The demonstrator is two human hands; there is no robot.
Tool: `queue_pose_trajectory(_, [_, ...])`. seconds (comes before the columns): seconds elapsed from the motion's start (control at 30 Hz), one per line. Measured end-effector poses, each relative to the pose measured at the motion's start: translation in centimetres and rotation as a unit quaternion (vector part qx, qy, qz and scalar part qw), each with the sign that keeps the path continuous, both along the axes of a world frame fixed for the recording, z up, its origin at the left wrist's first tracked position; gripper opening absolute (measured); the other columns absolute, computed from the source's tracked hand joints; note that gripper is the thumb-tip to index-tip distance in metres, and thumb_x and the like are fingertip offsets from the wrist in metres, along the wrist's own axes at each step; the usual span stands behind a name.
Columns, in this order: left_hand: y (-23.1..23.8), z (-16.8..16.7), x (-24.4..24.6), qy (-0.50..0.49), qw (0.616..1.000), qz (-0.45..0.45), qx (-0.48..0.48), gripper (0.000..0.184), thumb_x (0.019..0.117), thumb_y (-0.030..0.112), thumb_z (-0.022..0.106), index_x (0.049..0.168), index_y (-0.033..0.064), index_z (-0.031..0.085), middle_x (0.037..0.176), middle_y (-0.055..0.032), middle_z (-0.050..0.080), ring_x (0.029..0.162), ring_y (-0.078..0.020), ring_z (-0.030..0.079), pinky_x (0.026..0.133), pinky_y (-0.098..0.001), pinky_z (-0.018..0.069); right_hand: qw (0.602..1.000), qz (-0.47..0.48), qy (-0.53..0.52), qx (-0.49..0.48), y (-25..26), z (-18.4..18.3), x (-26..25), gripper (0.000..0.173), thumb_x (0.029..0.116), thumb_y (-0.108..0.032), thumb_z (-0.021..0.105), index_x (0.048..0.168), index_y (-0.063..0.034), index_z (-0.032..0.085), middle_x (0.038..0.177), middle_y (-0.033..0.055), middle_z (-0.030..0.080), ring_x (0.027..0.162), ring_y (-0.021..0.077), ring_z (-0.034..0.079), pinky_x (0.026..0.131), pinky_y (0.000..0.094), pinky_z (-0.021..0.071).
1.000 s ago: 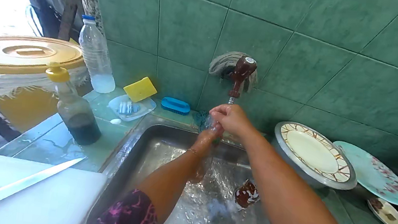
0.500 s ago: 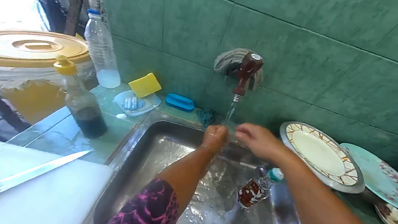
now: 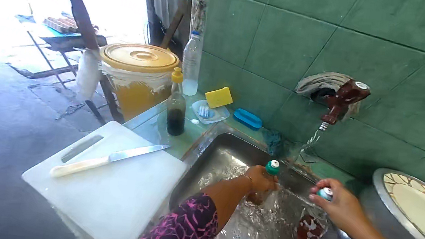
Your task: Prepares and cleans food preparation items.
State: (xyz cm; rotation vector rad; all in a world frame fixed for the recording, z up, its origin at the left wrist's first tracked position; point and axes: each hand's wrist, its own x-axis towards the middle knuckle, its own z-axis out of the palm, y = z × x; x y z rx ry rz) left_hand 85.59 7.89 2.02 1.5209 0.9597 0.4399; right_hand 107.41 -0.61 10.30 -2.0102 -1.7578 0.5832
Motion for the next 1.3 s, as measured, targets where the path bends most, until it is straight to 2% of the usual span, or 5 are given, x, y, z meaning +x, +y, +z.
queue_pose_trajectory(0.43, [2.7, 15.8, -16.6, 0.109, 0.950, 0.235, 0.174, 0.039, 0.0957, 0.030, 0.074, 0.116, -0.0029, 0.068, 0.113, -0.0235, 0.068, 0.108, -0.0367, 0.064, 0.096, -0.0585, 0.0495, 0.999, -0.002, 0.032, 0.025, 7.8, 0.7, -9.1, 0.021, 0.0946, -0.004, 0.070, 0.109, 0.0086, 0.061, 0.104, 0.0275, 0.066, 0.099, 0.0416, 0.065, 0.088, 0.0623, 0.0513])
queue_pose_trajectory(0.9, [4.9, 13.3, -19.2, 0.194, 0.902, 0.355, 0.152, 0.049, 0.0932, 0.035, 0.077, 0.123, -0.0019, 0.065, 0.124, -0.0248, 0.065, 0.121, -0.0399, 0.060, 0.104, -0.0596, 0.0447, 0.968, -0.052, 0.236, 0.060, 7.6, -0.5, -8.7, 0.022, 0.1031, -0.016, 0.063, 0.110, 0.0036, 0.067, 0.100, 0.0179, 0.069, 0.092, 0.0258, 0.065, 0.087, 0.0473, 0.0522])
queue_pose_trajectory(1.07, [4.0, 17.0, -18.9, 0.197, 0.881, 0.376, 0.207, 0.068, 0.0929, 0.028, 0.076, 0.143, -0.0056, 0.044, 0.129, -0.0325, 0.059, 0.115, -0.0483, 0.063, 0.094, -0.0666, 0.0507, 0.958, -0.064, 0.273, 0.055, 7.3, -0.7, -9.0, 0.036, 0.1092, -0.023, 0.051, 0.120, 0.0083, 0.063, 0.106, 0.0212, 0.066, 0.096, 0.0277, 0.062, 0.089, 0.0489, 0.0500])
queue_pose_trajectory(1.17, [1.2, 20.1, -17.0, 0.202, 0.847, 0.379, 0.313, 0.084, 0.0912, 0.031, 0.076, 0.153, -0.0035, 0.031, 0.151, -0.0324, 0.041, 0.138, -0.0521, 0.042, 0.108, -0.0691, 0.0370, 0.941, -0.055, 0.328, 0.064, 7.4, -0.7, -8.7, 0.041, 0.1121, -0.028, 0.041, 0.109, 0.0065, 0.063, 0.095, 0.0133, 0.061, 0.086, 0.0200, 0.056, 0.082, 0.0413, 0.0484])
queue_pose_trajectory(1.3, [-1.5, 17.3, -10.4, 0.088, 0.866, 0.205, 0.447, 0.050, 0.0933, 0.011, 0.068, 0.139, -0.0040, 0.053, 0.135, -0.0266, 0.059, 0.128, -0.0420, 0.055, 0.107, -0.0599, 0.0445, 0.911, -0.058, 0.401, 0.072, 7.4, -0.7, -8.7, 0.031, 0.1097, -0.014, 0.035, 0.103, 0.0026, 0.060, 0.095, 0.0096, 0.058, 0.089, 0.0179, 0.056, 0.085, 0.0377, 0.0481])
